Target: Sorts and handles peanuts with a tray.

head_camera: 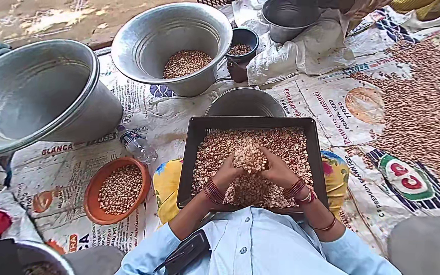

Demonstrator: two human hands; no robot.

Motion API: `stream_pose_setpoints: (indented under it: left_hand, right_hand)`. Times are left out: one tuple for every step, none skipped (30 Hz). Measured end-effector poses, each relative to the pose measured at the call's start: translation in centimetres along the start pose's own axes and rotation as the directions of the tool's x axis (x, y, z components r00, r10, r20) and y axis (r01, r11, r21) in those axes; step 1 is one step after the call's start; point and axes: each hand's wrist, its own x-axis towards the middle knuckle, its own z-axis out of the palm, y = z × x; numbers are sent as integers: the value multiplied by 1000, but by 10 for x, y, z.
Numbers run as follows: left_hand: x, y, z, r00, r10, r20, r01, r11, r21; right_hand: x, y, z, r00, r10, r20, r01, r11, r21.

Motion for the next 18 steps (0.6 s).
stream_pose_setpoints:
  left_hand:
    - [-3, 11, -1, 998, 55, -20, -56, 996, -62]
    - [-6, 22, -5, 993, 119, -8, -119, 988, -94]
    - [-10, 33, -10, 982, 187, 0, -186, 980, -73]
    - [-14, 43, -14, 968, 252, 2, -252, 967, -20]
    - [-18, 52, -19, 947, 322, 0, -321, 946, 45]
    - [-22, 61, -24, 920, 393, 14, -391, 911, 128]
    - [-25, 70, -30, 886, 461, 47, -460, 863, 209]
    - [-28, 80, -35, 846, 522, 109, -531, 806, 262]
    - [-31, 90, -39, 812, 560, 163, -582, 756, 300]
    - [-35, 99, -41, 787, 583, 201, -615, 718, 326]
    - [-39, 106, -41, 769, 601, 217, -636, 691, 343]
    - [-43, 111, -42, 754, 621, 214, -652, 670, 355]
    - [-46, 113, -42, 741, 640, 202, -664, 654, 363]
    - [-47, 114, -43, 731, 654, 194, -670, 634, 386]
    - [-47, 112, -47, 730, 654, 200, -666, 614, 423]
    - [-45, 108, -52, 738, 639, 217, -647, 577, 498]
    - [-43, 101, -59, 766, 603, 224, -594, 529, 605]
    - [-43, 93, -67, 819, 537, 204, -496, 481, 723]
  right_hand:
    - [-1, -6, -6, 996, -76, -46, 77, 997, 25]
    - [-2, -14, -11, 985, -148, -94, 152, 988, 32]
    - [-4, -23, -17, 965, -221, -141, 226, 974, 21]
    - [-7, -32, -24, 942, -288, -173, 293, 956, 3]
    - [-10, -43, -31, 916, -354, -186, 356, 934, -26]
    - [-14, -53, -38, 887, -421, -190, 417, 907, -62]
    - [-17, -62, -44, 855, -481, -192, 472, 877, -94]
    - [-19, -70, -49, 824, -534, -190, 521, 845, -117]
    - [-20, -76, -54, 793, -580, -186, 563, 815, -139]
    - [-22, -81, -57, 767, -615, -180, 591, 788, -172]
    - [-25, -85, -61, 748, -640, -176, 608, 767, -202]
    - [-27, -89, -64, 734, -657, -176, 619, 752, -225]
    - [-29, -90, -66, 722, -668, -180, 628, 742, -233]
    - [-31, -91, -68, 717, -671, -189, 630, 739, -236]
    - [-33, -90, -70, 716, -672, -190, 630, 739, -238]
    - [-34, -85, -72, 728, -660, -185, 612, 748, -257]
    - [-35, -77, -74, 759, -629, -169, 568, 767, -299]
    - [-38, -67, -77, 819, -555, -144, 476, 799, -368]
